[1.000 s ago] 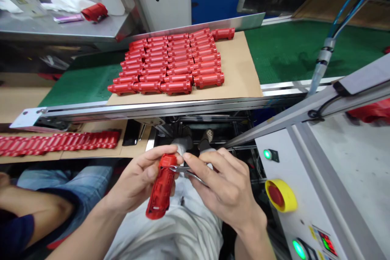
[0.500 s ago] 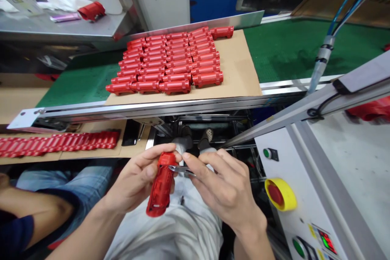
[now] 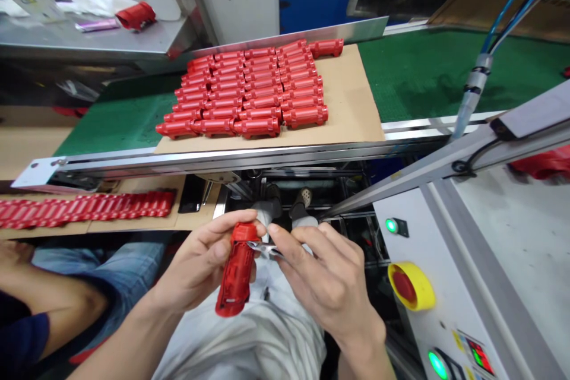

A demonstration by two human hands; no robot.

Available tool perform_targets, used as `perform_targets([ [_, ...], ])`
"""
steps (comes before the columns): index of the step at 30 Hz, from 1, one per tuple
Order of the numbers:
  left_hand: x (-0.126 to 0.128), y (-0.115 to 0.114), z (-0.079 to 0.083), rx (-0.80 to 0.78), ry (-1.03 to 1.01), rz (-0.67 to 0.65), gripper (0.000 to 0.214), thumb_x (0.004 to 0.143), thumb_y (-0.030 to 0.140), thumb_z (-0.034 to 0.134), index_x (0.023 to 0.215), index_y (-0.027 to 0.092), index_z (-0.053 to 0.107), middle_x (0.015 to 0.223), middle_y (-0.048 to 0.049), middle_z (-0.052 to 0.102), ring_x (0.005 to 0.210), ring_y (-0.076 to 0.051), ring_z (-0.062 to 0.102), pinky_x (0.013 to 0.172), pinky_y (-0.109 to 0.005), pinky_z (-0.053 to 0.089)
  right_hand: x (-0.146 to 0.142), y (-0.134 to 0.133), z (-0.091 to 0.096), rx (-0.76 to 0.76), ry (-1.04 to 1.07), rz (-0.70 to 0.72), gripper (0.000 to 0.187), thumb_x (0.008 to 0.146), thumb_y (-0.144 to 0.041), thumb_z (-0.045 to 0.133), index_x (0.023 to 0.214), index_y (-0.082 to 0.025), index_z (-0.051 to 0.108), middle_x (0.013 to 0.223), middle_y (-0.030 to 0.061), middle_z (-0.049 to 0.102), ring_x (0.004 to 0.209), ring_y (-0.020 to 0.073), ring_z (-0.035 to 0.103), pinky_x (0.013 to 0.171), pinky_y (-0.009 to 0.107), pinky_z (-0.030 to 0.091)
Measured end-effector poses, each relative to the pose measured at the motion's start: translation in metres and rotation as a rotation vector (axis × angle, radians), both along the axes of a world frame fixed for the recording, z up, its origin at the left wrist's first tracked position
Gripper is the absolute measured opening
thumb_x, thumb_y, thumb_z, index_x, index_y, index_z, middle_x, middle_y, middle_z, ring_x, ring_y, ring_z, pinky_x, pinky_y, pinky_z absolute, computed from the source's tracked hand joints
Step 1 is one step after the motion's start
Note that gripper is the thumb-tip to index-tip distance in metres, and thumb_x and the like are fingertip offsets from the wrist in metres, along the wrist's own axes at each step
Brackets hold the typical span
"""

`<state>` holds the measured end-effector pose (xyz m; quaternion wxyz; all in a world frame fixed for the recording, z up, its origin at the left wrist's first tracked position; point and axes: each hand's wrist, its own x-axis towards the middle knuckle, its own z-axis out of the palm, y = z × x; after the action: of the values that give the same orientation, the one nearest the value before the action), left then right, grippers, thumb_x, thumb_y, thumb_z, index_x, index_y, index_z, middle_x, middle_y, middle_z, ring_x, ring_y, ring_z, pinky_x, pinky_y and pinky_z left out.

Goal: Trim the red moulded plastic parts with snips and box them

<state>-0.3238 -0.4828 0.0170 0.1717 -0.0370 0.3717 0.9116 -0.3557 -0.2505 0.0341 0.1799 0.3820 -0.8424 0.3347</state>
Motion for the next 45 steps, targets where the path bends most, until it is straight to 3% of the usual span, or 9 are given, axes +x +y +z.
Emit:
perform_targets([
  [8,0.002,0.0,-0.001,0.008,0.003,-0.006,0.04,0.095,0.032,0.082,0.134,0.027,0.079,0.121,-0.0112,0.084,0.08,-0.018,0.082,0.073,-0.029,0.071,-0.002,0.0,-0.002,-0.008,0.004,0.012,0.054,0.091,0.004,0.078,0.141,-0.014,0.07,0.101,0.0078,0.075,0.087,0.0184,0.065,0.076,0.036,0.054],
  [13,0.003,-0.001,-0.003,0.04,-0.001,-0.017,0.04,0.096,0.03,0.082,0.135,0.027,0.078,0.124,-0.01,0.083,0.086,-0.02,0.082,0.077,-0.035,0.074,0.001,-0.003,-0.01,-0.298,-0.196,-0.065,0.052,0.09,-0.001,0.083,0.136,-0.024,0.075,0.103,0.0024,0.075,0.085,0.0128,0.068,0.077,0.028,0.059],
  [15,0.002,-0.001,-0.004,0.042,0.001,-0.013,0.039,0.095,0.029,0.082,0.134,0.027,0.078,0.126,-0.0098,0.083,0.093,-0.021,0.082,0.08,-0.036,0.074,0.003,-0.002,-0.009,-0.344,-0.267,-0.071,0.052,0.09,-0.003,0.084,0.136,-0.026,0.076,0.103,0.0014,0.074,0.084,0.012,0.067,0.076,0.027,0.059],
  [20,0.003,-0.001,-0.006,0.066,0.018,-0.012,0.04,0.095,0.026,0.082,0.135,0.026,0.078,0.129,-0.0095,0.083,0.099,-0.021,0.082,0.084,-0.035,0.074,0.004,0.0,-0.003,-0.238,-0.225,-0.013,0.057,0.089,-0.002,0.082,0.141,-0.024,0.073,0.109,0.0049,0.074,0.094,0.0167,0.066,0.082,0.034,0.057],
  [31,0.004,0.0,-0.001,0.034,0.051,-0.022,0.039,0.094,0.027,0.085,0.133,0.027,0.079,0.126,-0.0071,0.085,0.095,-0.019,0.083,0.088,-0.029,0.071,0.003,0.004,-0.002,-0.069,-0.086,0.03,0.054,0.093,-0.001,0.077,0.143,-0.016,0.07,0.106,0.0087,0.074,0.09,0.0186,0.061,0.079,0.036,0.051],
  [39,0.004,-0.002,-0.008,-0.026,0.058,-0.024,0.04,0.095,0.03,0.083,0.135,0.027,0.078,0.127,-0.0105,0.084,0.093,-0.017,0.082,0.092,-0.029,0.068,0.002,0.008,-0.002,0.033,0.014,0.013,0.058,0.089,0.004,0.076,0.143,-0.015,0.068,0.103,0.0084,0.075,0.086,0.0186,0.062,0.075,0.035,0.049],
  [41,0.004,-0.002,-0.012,-0.046,0.091,-0.007,0.04,0.095,0.029,0.084,0.134,0.027,0.078,0.127,-0.0111,0.083,0.098,-0.018,0.081,0.096,-0.03,0.067,0.001,0.006,-0.01,-0.091,-0.117,0.021,0.049,0.093,-0.002,0.078,0.138,-0.021,0.072,0.102,0.0056,0.075,0.085,0.0169,0.064,0.076,0.033,0.051],
  [45,0.002,-0.001,-0.016,-0.097,0.212,0.098,0.057,0.089,0.016,0.088,0.14,0.032,0.071,0.124,-0.0076,0.079,0.112,-0.024,0.079,0.099,-0.036,0.067,0.006,0.001,-0.035,-0.781,-0.72,-0.042,0.006,0.107,-0.032,0.068,0.111,-0.028,0.071,0.088,-0.0012,0.066,0.067,0.0116,0.055,0.059,0.025,0.044],
])
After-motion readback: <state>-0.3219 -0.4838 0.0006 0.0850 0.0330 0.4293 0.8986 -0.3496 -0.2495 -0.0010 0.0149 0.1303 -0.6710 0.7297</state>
